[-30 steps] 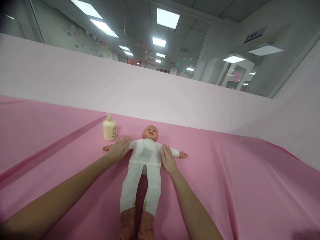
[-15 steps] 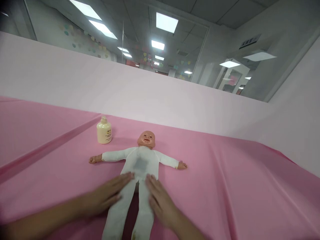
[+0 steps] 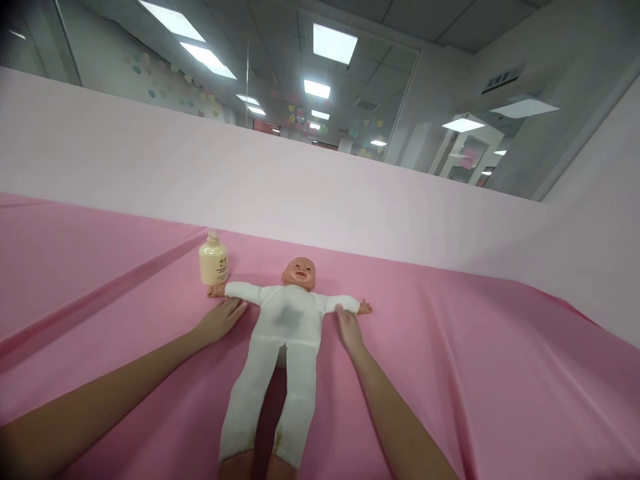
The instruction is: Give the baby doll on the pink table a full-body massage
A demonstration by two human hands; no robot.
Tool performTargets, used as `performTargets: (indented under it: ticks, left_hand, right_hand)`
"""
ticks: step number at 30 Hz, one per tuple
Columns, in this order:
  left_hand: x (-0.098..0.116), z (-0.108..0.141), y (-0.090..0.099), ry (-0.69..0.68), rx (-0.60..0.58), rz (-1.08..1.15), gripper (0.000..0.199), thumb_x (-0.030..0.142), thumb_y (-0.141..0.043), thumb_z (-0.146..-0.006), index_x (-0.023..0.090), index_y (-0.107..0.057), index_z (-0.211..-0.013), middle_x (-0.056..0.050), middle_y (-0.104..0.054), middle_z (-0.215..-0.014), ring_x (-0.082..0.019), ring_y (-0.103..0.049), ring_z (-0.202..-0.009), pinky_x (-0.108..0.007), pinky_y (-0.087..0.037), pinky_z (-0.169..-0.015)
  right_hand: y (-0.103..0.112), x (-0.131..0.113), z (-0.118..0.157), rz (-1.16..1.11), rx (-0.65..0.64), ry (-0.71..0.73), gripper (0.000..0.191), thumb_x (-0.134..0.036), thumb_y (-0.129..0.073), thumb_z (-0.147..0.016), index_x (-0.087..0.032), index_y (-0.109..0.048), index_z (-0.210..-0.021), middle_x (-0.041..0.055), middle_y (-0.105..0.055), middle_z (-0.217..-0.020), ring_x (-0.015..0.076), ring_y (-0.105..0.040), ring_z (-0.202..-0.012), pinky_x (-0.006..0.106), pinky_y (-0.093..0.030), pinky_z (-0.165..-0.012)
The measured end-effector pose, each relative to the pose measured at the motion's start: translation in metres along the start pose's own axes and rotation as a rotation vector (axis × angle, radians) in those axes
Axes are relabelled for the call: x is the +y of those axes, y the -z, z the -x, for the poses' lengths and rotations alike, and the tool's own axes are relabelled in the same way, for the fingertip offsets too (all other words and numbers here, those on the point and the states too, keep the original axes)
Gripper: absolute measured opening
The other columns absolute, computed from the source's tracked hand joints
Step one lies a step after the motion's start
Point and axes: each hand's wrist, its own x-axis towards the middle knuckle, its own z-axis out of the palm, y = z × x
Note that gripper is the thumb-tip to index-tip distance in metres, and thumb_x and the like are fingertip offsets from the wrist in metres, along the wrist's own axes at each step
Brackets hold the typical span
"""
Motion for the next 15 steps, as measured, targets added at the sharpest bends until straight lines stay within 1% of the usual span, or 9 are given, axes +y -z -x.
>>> performTargets:
  ticks: [2,3,4,6,7,9,11,13,15]
  left_hand:
    - [0.016,-0.016,-0.010,0.090,0.036,0.144,0.047,0.052,-0.032,-0.094,0.017,-0.050,-0.120,-0.013,-0.060,-0.116,-0.028,-0.056,-0.111,-0.041,-0.044,-0.093]
    - [0.025,-0.024,-0.017,0.108,0.076,0.218,0.049,0.052,-0.030,-0.095,0.018,-0.045,-0.126,-0.013,-0.056,-0.123,-0.026,-0.053,-0.116,-0.038,-0.044,-0.094]
    - [0.033,-0.033,-0.024,0.124,0.142,0.351,0.048,0.051,-0.032,-0.095,0.018,-0.041,-0.129,-0.013,-0.053,-0.128,-0.025,-0.051,-0.120,-0.036,-0.044,-0.095]
    - [0.044,-0.049,-0.037,0.132,0.217,0.479,0.051,0.050,-0.037,-0.093,0.018,-0.033,-0.133,-0.013,-0.050,-0.130,-0.023,-0.050,-0.119,-0.033,-0.045,-0.096]
    - [0.047,-0.057,-0.043,0.137,0.262,0.534,0.054,0.048,-0.044,-0.091,0.017,-0.031,-0.134,-0.014,-0.049,-0.130,-0.023,-0.051,-0.118,-0.033,-0.046,-0.096]
    - [0.044,-0.072,-0.052,0.147,0.348,0.556,0.065,0.041,-0.055,-0.086,0.017,-0.023,-0.138,-0.014,-0.047,-0.131,-0.023,-0.051,-0.117,-0.035,-0.046,-0.097]
    - [0.035,-0.083,-0.056,0.143,0.427,0.502,0.071,0.032,-0.057,-0.084,0.017,-0.018,-0.141,-0.014,-0.045,-0.132,-0.023,-0.050,-0.118,-0.037,-0.044,-0.099]
    - [0.026,-0.089,-0.057,0.101,0.425,0.361,0.067,0.023,-0.053,-0.083,0.018,-0.023,-0.142,-0.012,-0.048,-0.128,-0.024,-0.050,-0.116,-0.040,-0.044,-0.099]
    - [0.020,-0.091,-0.056,-0.013,0.290,0.164,0.060,0.016,-0.049,-0.080,0.020,-0.036,-0.138,-0.011,-0.052,-0.121,-0.025,-0.051,-0.112,-0.042,-0.044,-0.097]
  right_hand:
    - [-0.014,0.002,-0.016,-0.217,0.058,-0.008,0.057,-0.065,-0.040,-0.087,-0.019,-0.057,-0.116,0.0100,-0.059,-0.122,0.0241,-0.052,-0.119,0.042,-0.043,-0.102]
    - [-0.022,0.003,-0.023,-0.361,0.108,-0.010,0.058,-0.064,-0.039,-0.088,-0.018,-0.053,-0.120,0.0101,-0.058,-0.123,0.0231,-0.055,-0.116,0.041,-0.047,-0.099]
    - [-0.029,0.003,-0.029,-0.457,0.154,-0.013,0.058,-0.063,-0.039,-0.088,-0.019,-0.048,-0.123,0.0100,-0.058,-0.123,0.0224,-0.057,-0.113,0.041,-0.050,-0.095]
    - [-0.041,0.004,-0.038,-0.554,0.267,-0.014,0.058,-0.059,-0.044,-0.087,-0.019,-0.040,-0.129,0.0110,-0.056,-0.122,0.0223,-0.060,-0.106,0.042,-0.053,-0.088]
    - [-0.045,0.004,-0.039,-0.514,0.322,0.002,0.059,-0.057,-0.046,-0.087,-0.019,-0.036,-0.132,0.0116,-0.055,-0.124,0.0219,-0.060,-0.106,0.042,-0.054,-0.086]
    - [-0.048,0.001,-0.040,-0.351,0.413,0.071,0.065,-0.050,-0.051,-0.086,-0.020,-0.027,-0.138,0.0130,-0.049,-0.130,0.0216,-0.058,-0.108,0.041,-0.052,-0.089]
    - [-0.046,-0.004,-0.036,-0.162,0.441,0.183,0.071,-0.042,-0.055,-0.085,-0.021,-0.019,-0.142,0.0129,-0.043,-0.136,0.0214,-0.054,-0.114,0.041,-0.048,-0.095]
    - [-0.043,-0.010,-0.031,0.020,0.369,0.316,0.067,-0.034,-0.053,-0.085,-0.022,-0.022,-0.143,0.0111,-0.042,-0.137,0.0215,-0.048,-0.120,0.042,-0.043,-0.101]
    - [-0.042,-0.017,-0.026,0.205,0.170,0.446,0.052,-0.027,-0.048,-0.087,-0.023,-0.037,-0.138,0.0082,-0.047,-0.133,0.0213,-0.046,-0.121,0.042,-0.038,-0.104]
